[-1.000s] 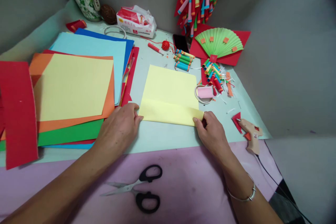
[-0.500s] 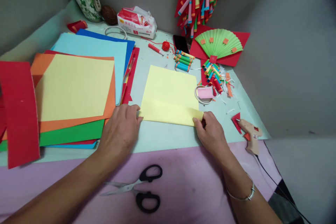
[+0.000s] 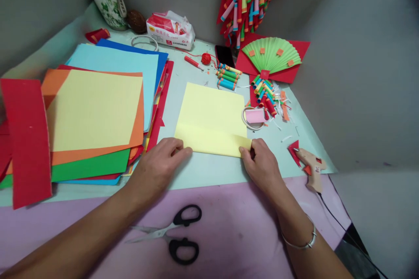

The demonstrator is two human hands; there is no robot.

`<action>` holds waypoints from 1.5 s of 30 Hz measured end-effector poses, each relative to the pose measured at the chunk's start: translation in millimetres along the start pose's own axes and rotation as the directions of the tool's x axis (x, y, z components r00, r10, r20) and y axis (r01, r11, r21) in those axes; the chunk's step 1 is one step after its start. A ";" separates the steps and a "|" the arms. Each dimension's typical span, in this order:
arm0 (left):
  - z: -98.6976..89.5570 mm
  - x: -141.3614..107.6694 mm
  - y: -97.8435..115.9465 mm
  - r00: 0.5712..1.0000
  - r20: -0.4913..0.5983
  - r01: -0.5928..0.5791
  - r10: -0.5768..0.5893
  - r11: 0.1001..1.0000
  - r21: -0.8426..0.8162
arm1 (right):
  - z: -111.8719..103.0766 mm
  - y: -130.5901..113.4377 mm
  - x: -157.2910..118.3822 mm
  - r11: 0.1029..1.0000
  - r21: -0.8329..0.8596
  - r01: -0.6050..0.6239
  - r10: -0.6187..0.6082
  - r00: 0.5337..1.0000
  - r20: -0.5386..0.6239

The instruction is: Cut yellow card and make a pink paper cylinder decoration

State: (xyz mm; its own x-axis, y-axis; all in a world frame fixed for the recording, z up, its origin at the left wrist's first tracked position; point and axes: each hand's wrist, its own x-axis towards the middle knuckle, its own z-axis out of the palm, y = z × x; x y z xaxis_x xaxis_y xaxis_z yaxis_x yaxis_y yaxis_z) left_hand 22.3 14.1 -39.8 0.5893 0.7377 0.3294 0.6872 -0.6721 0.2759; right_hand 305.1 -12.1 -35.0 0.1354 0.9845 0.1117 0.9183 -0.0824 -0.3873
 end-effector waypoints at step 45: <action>2.1 -9.2 24.8 0.993 0.106 -0.073 0.043 0.950 0.304 | 0.0 -2.3 -1.1 1.000 0.017 -0.018 0.018 0.999 -0.046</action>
State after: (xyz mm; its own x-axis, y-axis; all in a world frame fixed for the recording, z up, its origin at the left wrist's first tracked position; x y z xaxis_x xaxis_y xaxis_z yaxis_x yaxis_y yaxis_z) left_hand 34.8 -9.3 -37.9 0.6597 0.7110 0.2433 0.7387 -0.6731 -0.0361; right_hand 302.8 -13.0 -34.3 0.1690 0.9747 0.1461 0.9093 -0.0970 -0.4048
